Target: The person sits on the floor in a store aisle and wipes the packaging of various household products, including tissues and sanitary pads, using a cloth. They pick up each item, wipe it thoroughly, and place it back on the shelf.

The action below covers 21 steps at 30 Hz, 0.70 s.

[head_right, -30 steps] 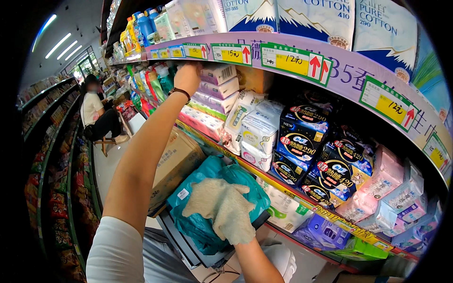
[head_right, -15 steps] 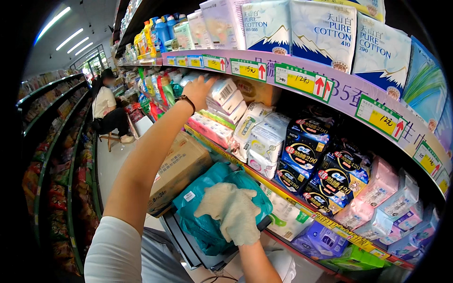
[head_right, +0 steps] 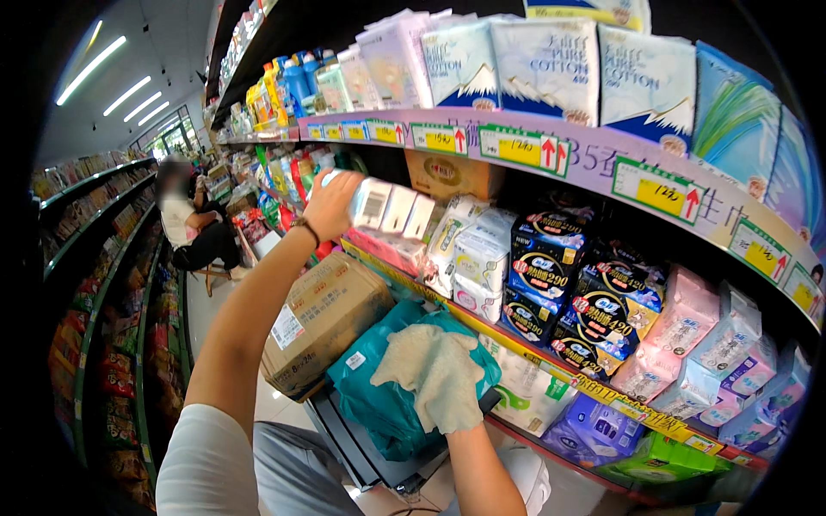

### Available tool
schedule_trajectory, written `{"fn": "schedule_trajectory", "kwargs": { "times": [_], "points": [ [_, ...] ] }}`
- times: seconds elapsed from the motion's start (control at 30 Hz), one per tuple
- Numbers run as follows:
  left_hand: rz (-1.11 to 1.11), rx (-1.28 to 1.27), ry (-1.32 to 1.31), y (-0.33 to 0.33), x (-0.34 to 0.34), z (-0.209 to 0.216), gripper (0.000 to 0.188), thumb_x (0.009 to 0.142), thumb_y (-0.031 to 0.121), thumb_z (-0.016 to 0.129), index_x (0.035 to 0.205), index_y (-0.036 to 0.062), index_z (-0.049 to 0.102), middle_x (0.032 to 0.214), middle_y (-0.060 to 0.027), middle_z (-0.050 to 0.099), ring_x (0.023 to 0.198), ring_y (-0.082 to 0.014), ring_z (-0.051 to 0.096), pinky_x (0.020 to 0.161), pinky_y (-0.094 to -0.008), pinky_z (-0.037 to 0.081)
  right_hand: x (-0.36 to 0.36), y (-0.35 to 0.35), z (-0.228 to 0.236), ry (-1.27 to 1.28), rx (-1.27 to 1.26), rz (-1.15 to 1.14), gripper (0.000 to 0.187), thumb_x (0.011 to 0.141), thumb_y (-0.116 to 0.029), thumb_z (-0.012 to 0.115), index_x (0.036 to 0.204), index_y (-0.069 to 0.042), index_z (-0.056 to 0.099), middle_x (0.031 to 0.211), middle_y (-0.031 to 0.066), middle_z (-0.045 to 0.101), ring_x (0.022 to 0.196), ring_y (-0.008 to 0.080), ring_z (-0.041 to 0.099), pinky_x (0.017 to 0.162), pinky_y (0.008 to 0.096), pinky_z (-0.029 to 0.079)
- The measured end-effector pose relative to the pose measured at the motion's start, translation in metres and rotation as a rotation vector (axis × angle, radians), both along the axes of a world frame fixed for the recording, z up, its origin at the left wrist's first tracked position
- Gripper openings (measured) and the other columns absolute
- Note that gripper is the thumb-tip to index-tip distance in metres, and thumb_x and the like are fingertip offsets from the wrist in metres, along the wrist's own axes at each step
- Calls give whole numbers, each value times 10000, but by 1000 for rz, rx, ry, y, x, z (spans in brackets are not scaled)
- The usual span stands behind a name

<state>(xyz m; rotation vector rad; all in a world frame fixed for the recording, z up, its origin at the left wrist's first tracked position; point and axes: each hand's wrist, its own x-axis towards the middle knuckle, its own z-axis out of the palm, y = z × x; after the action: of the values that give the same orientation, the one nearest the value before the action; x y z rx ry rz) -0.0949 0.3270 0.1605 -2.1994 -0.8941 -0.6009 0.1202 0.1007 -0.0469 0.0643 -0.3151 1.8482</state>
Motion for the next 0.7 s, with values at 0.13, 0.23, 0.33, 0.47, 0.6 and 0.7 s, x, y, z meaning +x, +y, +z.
{"fn": "schedule_trajectory", "kwargs": {
  "times": [0.13,0.23,0.33,0.47,0.6,0.7],
  "points": [
    [-44,-66,-88,-67,-12,23,547,718,233,722,1187,75,491,1104,-94,575,1117,-261,538,1024,-487,248,17,21,-14,-1743,723,-1050,230,851,-247,576,968,-49,570,996,145,608,761,285,602,676,369,524],
    [-71,-113,-126,-130,-16,27,593,692,315,758,1158,57,498,1022,-107,572,1032,-292,557,981,-487,257,25,11,6,-2457,657,-1284,147,804,-186,595,859,-50,604,803,118,604,499,242,566,471,364,504],
    [-91,-194,-141,-211,-14,44,627,654,317,790,1137,42,498,997,-109,556,998,-295,548,940,-483,270,11,-6,48,-2965,-142,-1297,153,777,-80,567,925,-59,536,608,32,491,463,162,528,348,338,402],
    [-66,-357,-70,-299,-2,53,560,612,232,768,1068,37,507,948,-114,545,945,-304,544,893,-462,290,-7,-58,82,-2867,22,-1981,127,867,-44,514,992,-35,535,607,14,462,472,129,503,373,298,388],
    [-55,-541,-156,-320,6,37,667,588,243,800,1155,37,517,1019,-130,551,1039,-294,534,921,-454,265,-10,-76,59,-2250,391,-1552,232,938,-57,464,1151,20,513,938,69,518,807,150,532,675,278,455],
    [-101,-590,-157,-313,17,3,696,565,216,804,1182,56,526,1048,-118,544,1050,-295,524,922,-436,267,-18,-95,6,-1996,172,-1077,328,955,-105,451,1254,20,501,1264,112,541,1115,174,543,907,289,461]
  ]
}}
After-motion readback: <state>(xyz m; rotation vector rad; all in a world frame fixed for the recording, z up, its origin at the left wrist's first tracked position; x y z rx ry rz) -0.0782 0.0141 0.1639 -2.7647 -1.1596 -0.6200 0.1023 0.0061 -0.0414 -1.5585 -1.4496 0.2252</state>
